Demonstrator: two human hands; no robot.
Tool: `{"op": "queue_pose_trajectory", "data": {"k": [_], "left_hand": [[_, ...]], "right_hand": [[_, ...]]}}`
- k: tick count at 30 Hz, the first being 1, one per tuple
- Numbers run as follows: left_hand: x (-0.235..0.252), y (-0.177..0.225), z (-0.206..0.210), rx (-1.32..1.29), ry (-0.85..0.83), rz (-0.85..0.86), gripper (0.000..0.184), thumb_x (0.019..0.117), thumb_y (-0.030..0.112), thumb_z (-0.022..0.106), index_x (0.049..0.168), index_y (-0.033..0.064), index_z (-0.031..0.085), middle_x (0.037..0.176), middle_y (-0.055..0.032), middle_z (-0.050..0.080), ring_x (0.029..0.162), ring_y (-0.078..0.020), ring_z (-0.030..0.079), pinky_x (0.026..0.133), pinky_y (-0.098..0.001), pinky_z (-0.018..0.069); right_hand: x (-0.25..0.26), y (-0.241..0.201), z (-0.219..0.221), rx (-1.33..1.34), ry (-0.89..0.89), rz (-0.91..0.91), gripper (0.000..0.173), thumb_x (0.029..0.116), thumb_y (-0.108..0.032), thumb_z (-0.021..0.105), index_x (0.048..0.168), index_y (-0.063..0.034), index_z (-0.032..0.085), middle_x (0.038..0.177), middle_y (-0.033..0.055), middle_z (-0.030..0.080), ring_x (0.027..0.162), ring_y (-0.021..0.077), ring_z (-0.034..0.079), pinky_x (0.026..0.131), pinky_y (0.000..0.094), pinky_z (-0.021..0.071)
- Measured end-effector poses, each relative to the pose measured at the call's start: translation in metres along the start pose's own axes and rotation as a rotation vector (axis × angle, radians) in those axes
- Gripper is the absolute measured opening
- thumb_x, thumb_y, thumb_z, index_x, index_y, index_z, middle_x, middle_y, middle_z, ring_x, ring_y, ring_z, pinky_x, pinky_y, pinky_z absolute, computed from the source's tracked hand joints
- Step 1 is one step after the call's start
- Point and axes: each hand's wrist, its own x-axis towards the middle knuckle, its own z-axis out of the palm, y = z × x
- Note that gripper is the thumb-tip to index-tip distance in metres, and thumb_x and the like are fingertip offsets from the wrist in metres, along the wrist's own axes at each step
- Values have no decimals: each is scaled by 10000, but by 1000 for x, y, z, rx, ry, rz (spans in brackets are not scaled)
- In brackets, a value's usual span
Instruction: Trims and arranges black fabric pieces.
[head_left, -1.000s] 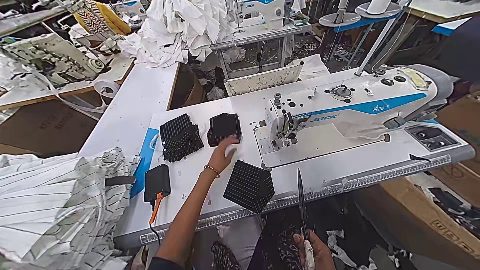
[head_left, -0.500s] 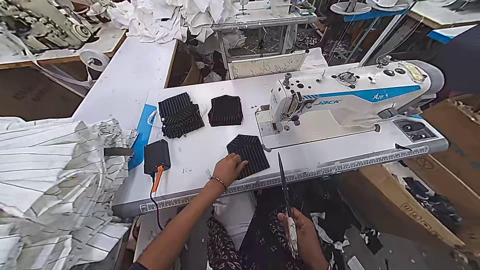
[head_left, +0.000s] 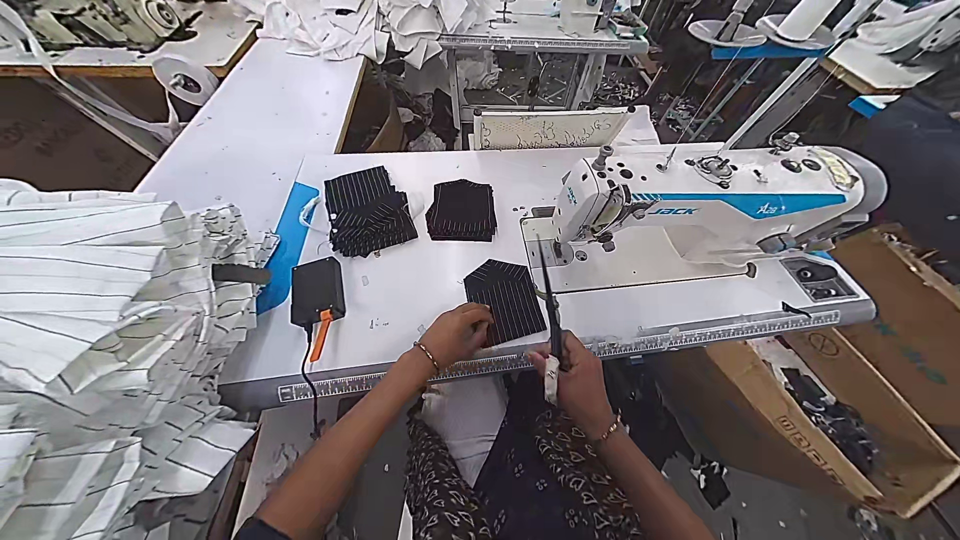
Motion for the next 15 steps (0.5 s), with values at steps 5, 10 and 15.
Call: {"op": "queue_pose_trajectory", "data": {"k": [5, 10, 15], "left_hand": [[-22, -5, 0, 174, -139, 54, 531, 886, 288, 773, 1301, -22, 652, 1408, -224, 600, 1386, -377, 512, 1191, -520, 352], [-45, 0, 15, 202, 4, 147, 338, 844, 184, 806, 1140, 34, 741, 1207, -155, 723, 1208, -345, 659, 1050, -506, 505], [-35, 6, 8, 63, 78, 17, 158, 952, 138, 671, 990, 29, 779, 1063, -133, 766, 1082, -316, 715, 971, -542, 523]], "right_hand": [[29, -13, 22, -317, -201, -41, 232, 854, -157, 720, 1010, 12, 688, 803, 176, 695, 738, 362, 694, 650, 567, 520], [26, 4, 34, -266, -186, -40, 241, 847, -164, 742, 1016, 3, 700, 804, 155, 716, 733, 330, 713, 653, 549, 546], [30, 6, 33, -104, -208, 33, 267, 902, -239, 732, 1058, -24, 707, 984, 87, 769, 882, 192, 740, 793, 426, 580]]}}
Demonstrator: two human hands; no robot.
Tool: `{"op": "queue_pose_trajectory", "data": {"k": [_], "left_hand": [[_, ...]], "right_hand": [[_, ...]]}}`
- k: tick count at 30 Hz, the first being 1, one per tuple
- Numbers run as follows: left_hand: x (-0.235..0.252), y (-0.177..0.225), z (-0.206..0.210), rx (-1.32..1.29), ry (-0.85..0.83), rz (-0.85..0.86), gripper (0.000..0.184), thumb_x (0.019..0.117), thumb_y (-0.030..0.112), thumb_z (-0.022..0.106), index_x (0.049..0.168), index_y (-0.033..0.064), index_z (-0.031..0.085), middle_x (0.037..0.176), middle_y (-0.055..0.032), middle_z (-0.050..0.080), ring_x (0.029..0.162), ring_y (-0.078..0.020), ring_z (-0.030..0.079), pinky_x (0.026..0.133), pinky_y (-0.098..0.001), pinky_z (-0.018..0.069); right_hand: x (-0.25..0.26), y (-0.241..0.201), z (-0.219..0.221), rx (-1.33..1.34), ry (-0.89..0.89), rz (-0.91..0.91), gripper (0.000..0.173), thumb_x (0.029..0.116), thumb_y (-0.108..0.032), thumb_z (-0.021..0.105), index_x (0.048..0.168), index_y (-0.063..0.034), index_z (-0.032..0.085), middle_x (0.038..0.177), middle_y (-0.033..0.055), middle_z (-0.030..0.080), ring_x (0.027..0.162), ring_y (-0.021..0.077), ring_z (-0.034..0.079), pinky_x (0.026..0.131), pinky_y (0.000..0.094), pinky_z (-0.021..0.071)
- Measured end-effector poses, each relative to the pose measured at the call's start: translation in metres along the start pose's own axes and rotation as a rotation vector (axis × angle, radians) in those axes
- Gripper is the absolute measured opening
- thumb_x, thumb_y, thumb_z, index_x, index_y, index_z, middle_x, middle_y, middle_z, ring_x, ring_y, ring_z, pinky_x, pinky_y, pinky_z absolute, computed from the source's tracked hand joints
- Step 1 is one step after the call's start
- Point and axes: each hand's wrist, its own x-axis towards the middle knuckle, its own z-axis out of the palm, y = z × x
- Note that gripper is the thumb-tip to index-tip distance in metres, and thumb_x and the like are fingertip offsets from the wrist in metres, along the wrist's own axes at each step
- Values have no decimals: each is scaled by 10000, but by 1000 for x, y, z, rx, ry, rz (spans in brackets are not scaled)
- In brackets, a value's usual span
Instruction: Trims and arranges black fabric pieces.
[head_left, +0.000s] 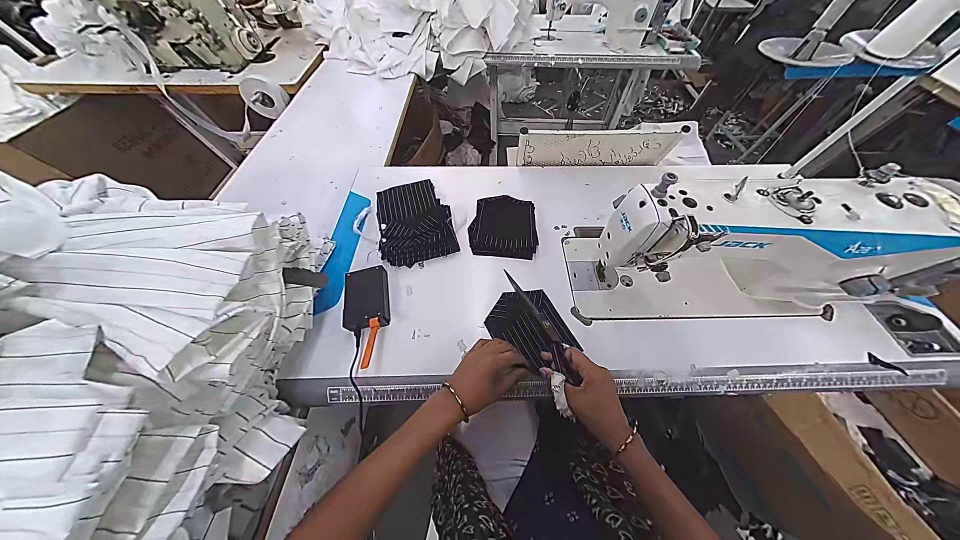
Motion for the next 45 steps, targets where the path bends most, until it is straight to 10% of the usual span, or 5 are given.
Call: {"op": "queue_pose_trajectory", "data": {"k": [5, 22, 31, 36, 45], "left_hand": [[20, 7, -22, -204, -200, -259, 325, 1042, 206, 560, 1120, -56, 736, 1116, -216, 730, 1103, -327, 682, 1032, -469, 481], [32, -17, -33, -321, -389, -166, 239, 1010, 90, 606, 1115, -79, 739, 1237, -202, 708, 1253, -302, 624, 1135, -405, 407], [33, -13, -25, -303, -265, -299, 297, 1048, 156, 548, 1148, -77, 701, 1193, -208, 694, 1121, -219, 661, 1022, -351, 484], [1, 30, 2, 26, 236, -232, 183, 973, 84, 625, 1055, -55, 712, 1069, -221, 713, 1044, -368, 683, 937, -481, 546], [46, 24, 25, 264, -158, -79, 260, 990, 88, 558, 1069, -116, 700, 1138, -305, 693, 1173, -477, 635, 1046, -560, 466]], "right_hand": [[9, -9, -12, 352, -21, 50, 163, 923, -137, 733, 1032, -32, 671, 1018, 13, 781, 893, 24, 725, 800, 204, 576], [3, 8, -13, 355, -44, 75, 146, 934, -108, 713, 1052, -36, 667, 1007, 12, 779, 888, 29, 724, 803, 213, 574], [7, -2, -2, 272, -65, 93, 284, 867, -193, 803, 1064, -34, 674, 929, 22, 752, 803, 56, 695, 748, 256, 561], [13, -12, 9, 113, 70, 57, 238, 887, -186, 736, 1036, -8, 686, 841, 89, 722, 767, 179, 697, 728, 400, 552], [2, -31, -8, 245, 356, -95, 217, 857, -157, 768, 996, -13, 683, 805, 20, 732, 698, 37, 682, 644, 226, 558]]}}
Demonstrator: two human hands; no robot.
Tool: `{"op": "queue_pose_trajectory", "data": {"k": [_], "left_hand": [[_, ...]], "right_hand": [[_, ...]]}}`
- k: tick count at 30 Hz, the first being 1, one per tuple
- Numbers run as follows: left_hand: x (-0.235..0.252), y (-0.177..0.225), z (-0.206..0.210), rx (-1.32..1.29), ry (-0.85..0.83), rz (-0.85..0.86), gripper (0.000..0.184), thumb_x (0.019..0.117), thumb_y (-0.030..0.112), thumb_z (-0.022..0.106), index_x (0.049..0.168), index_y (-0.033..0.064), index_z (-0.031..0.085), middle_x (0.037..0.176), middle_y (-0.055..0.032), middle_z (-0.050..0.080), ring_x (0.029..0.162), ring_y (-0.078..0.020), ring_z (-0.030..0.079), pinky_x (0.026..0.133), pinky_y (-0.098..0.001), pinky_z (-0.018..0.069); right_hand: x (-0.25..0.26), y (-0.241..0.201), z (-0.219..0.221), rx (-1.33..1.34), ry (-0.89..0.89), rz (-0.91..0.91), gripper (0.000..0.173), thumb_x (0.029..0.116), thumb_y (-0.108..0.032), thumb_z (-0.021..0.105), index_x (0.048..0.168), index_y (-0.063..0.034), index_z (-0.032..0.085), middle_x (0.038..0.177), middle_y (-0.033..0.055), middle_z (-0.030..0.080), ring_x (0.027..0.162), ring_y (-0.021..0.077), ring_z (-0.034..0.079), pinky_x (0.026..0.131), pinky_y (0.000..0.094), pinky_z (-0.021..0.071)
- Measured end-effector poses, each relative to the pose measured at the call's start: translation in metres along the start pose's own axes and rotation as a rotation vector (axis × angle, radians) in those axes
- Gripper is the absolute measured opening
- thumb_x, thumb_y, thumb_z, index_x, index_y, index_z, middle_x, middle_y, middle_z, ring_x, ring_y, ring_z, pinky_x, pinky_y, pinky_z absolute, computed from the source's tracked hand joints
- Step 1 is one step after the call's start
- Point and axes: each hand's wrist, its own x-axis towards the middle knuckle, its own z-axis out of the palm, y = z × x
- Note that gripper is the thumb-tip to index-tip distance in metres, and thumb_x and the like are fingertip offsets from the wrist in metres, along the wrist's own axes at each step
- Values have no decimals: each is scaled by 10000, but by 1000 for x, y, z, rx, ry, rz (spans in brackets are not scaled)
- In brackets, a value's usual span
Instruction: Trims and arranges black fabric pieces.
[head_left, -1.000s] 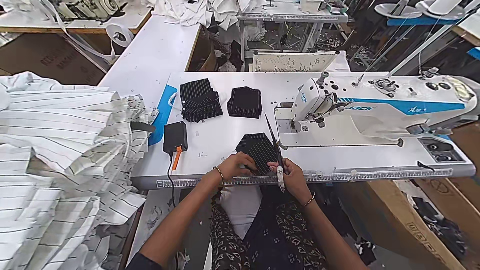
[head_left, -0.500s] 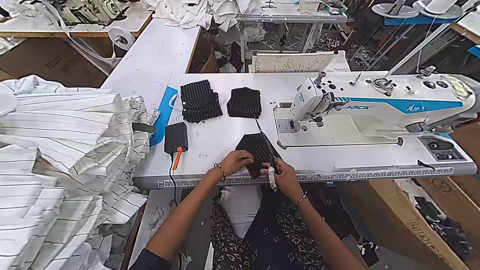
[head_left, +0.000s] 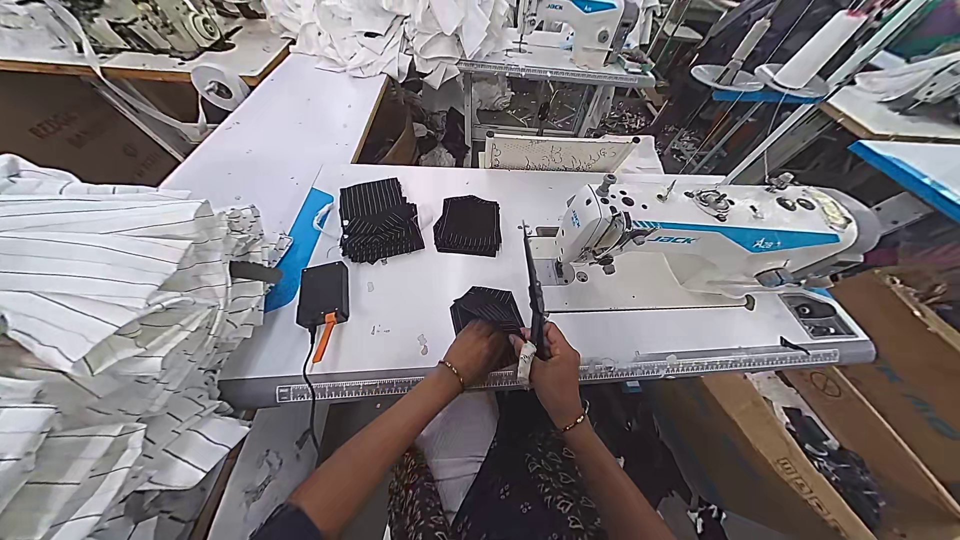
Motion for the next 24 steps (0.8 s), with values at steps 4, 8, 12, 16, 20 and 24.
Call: {"op": "queue_pose_trajectory", "data": {"k": [4, 8, 12, 16, 20, 24], "left_hand": [[40, -6, 0, -37, -43, -92, 440, 1031, 352, 581, 1146, -61, 680, 1231, -275, 648, 1228, -433, 586, 1061, -528, 433], [43, -14, 7, -82, -45, -100, 674, 991, 505, 603, 1435, 1, 539, 1529, -191, 493, 1478, -345, 395, 1236, -469, 273], [48, -13, 2, 56, -262, -112, 881, 994, 687, 416, 1646, 133, 207, 1723, -40, 157, 1595, -229, 102, 1274, -512, 54], [51, -16, -2, 91, -317, -149, 883, 977, 747, 343, 1660, 218, 158, 1734, 9, 92, 1600, -218, 36, 1263, -555, 2], [51, -23, 0, 117, -254, -206, 770, 1006, 727, 252, 1647, 301, 216, 1731, 1, 111, 1599, -241, 50, 1259, -570, 2], [48, -24, 2, 142, -251, -225, 670, 1055, 643, 177, 1645, 327, 215, 1734, 8, 91, 1600, -240, 35, 1256, -570, -8]], "right_hand": [[-7, 9, -44, -150, 171, -41, 271, 849, -195, 788, 956, 24, 672, 689, 24, 652, 572, 53, 597, 545, 253, 507], [-23, 34, -88, -257, 298, 62, 271, 849, -215, 791, 919, 8, 654, 675, 2, 622, 590, 36, 572, 570, 250, 482], [-47, 48, -114, -259, 303, 195, 225, 872, -199, 755, 930, -1, 663, 729, 6, 672, 637, 46, 610, 613, 272, 503], [-80, 35, -133, -49, 103, 381, 175, 939, -178, 708, 865, -38, 634, 617, -35, 663, 483, 36, 611, 457, 213, 519], [-122, 29, -147, 181, -254, 672, 258, 947, -343, 682, 838, -132, 582, 555, -78, 551, 444, 30, 531, 442, 198, 465], [-139, 32, -150, 188, -389, 819, 247, 995, -341, 625, 872, -134, 571, 571, -87, 535, 463, 12, 514, 466, 178, 450]]}}
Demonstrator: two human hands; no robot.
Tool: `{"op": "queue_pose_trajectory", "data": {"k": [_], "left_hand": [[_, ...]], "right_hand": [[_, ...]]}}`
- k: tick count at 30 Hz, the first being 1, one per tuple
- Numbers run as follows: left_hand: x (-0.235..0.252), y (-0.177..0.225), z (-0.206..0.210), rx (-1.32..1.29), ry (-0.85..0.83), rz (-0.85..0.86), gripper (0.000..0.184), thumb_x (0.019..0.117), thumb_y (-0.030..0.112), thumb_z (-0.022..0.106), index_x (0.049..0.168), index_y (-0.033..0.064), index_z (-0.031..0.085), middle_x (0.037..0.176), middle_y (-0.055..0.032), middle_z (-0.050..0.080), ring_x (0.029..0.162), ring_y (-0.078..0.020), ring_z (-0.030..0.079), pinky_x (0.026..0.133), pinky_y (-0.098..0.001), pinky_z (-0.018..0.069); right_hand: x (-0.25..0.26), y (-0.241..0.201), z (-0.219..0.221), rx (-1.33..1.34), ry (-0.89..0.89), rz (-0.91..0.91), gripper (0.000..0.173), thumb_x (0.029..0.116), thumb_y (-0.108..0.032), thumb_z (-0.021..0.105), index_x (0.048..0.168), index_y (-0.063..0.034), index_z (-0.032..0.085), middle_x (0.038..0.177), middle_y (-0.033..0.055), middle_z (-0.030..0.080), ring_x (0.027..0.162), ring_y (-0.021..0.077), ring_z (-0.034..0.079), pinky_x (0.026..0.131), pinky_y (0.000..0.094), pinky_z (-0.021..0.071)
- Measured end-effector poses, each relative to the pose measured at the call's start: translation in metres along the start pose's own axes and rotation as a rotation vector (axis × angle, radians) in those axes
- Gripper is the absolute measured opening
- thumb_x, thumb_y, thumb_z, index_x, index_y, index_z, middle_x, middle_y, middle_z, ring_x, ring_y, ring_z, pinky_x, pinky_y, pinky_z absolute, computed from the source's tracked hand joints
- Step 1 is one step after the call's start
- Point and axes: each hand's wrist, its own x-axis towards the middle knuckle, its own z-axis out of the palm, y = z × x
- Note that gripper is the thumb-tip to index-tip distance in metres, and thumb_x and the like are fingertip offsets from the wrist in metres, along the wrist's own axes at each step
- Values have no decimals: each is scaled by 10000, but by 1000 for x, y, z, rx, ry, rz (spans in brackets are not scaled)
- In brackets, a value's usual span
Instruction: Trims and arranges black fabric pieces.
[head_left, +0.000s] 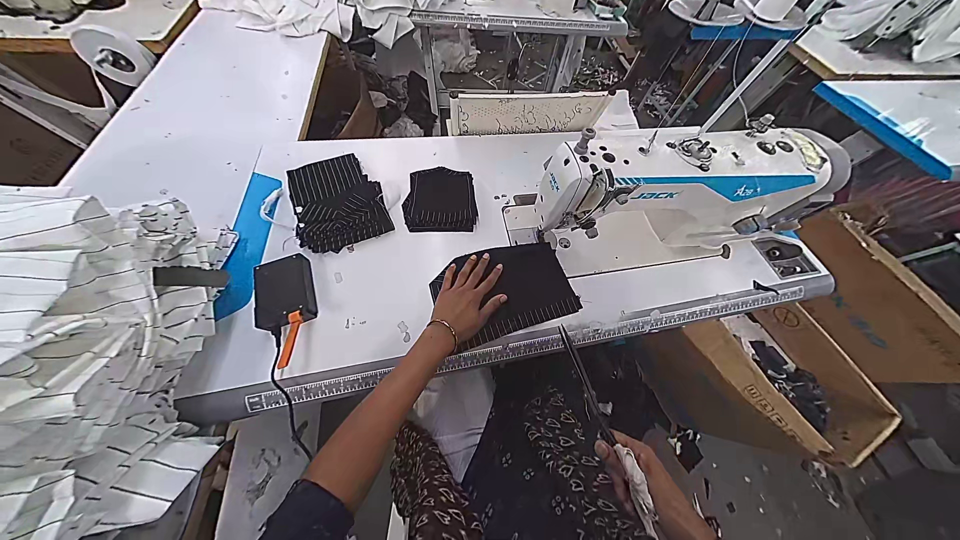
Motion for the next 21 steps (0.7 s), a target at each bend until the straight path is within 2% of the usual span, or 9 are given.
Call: {"op": "queue_pose_trajectory", "data": {"k": [8, 13, 16, 21], "left_hand": [[-6, 5, 2, -4, 10, 16, 630, 1079, 576, 146, 1650, 314, 198, 1733, -4, 97, 1600, -245, 36, 1252, -582, -7], [-8, 4, 3, -10, 16, 31, 630, 1081, 568, 149, 1652, 305, 194, 1733, -8, 97, 1600, -251, 42, 1251, -587, -2], [-8, 4, 1, -17, 4, 34, 635, 1078, 571, 155, 1654, 305, 182, 1735, -10, 87, 1600, -251, 27, 1250, -586, -15], [-10, 5, 0, -19, -11, 39, 733, 1032, 679, 223, 1655, 295, 179, 1735, -20, 82, 1600, -251, 28, 1252, -580, -21]], "right_hand": [[45, -38, 20, -17, -205, 48, 284, 1035, -380, 547, 889, -136, 558, 611, -78, 529, 500, 12, 519, 490, 160, 449], [58, -50, 27, -175, -176, 59, 330, 1020, -454, 584, 938, -137, 544, 649, -71, 512, 541, 27, 520, 536, 187, 458], [57, -46, 31, -195, -116, 22, 345, 1006, -456, 605, 863, -147, 556, 611, -80, 482, 513, 26, 486, 521, 199, 430], [53, -40, 34, -253, -44, 1, 370, 980, -444, 659, 784, -143, 573, 562, -74, 502, 480, 33, 494, 499, 216, 429]]}}
